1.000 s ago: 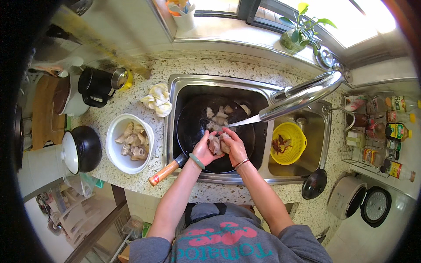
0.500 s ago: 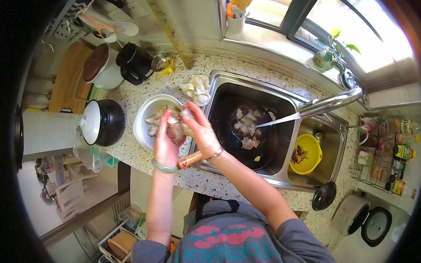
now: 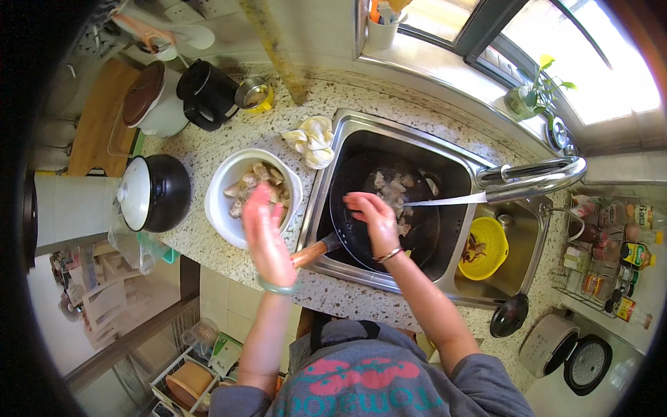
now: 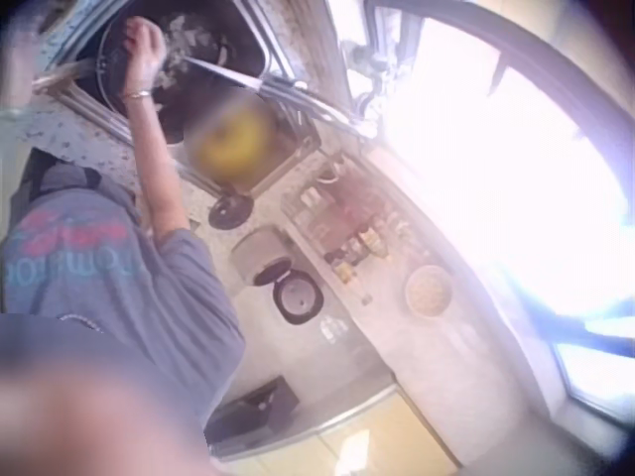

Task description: The person washes pieces of meat in a frying pan under running water in a kitchen sink. They rinse the meat by hand, then transfer the pieces into a white bowl placed on the counter.

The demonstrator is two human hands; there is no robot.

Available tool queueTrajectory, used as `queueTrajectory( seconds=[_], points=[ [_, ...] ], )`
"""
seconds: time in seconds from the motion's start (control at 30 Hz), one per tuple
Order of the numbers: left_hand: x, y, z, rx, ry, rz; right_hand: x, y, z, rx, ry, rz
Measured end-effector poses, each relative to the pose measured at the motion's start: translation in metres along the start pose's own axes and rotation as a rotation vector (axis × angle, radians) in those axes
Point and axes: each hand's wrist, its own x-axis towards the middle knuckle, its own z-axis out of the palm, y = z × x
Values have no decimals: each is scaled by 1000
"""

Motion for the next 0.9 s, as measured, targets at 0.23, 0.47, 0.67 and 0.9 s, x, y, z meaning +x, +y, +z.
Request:
queueTrajectory(
  seconds=[0.23, 0.47, 0.67, 0.9],
  points=[
    [-13, -173, 90, -129, -208, -646, 51, 64, -171, -458, 302, 129],
    [24, -300, 134, 634, -273, -334, 134, 95, -202, -828, 272, -95],
    [51, -289, 155, 1186, -680, -285, 120, 139, -164, -1080, 50, -65],
    [19, -288, 118, 1100, -562, -287, 63, 94, -189, -824, 356, -28]
  ],
)
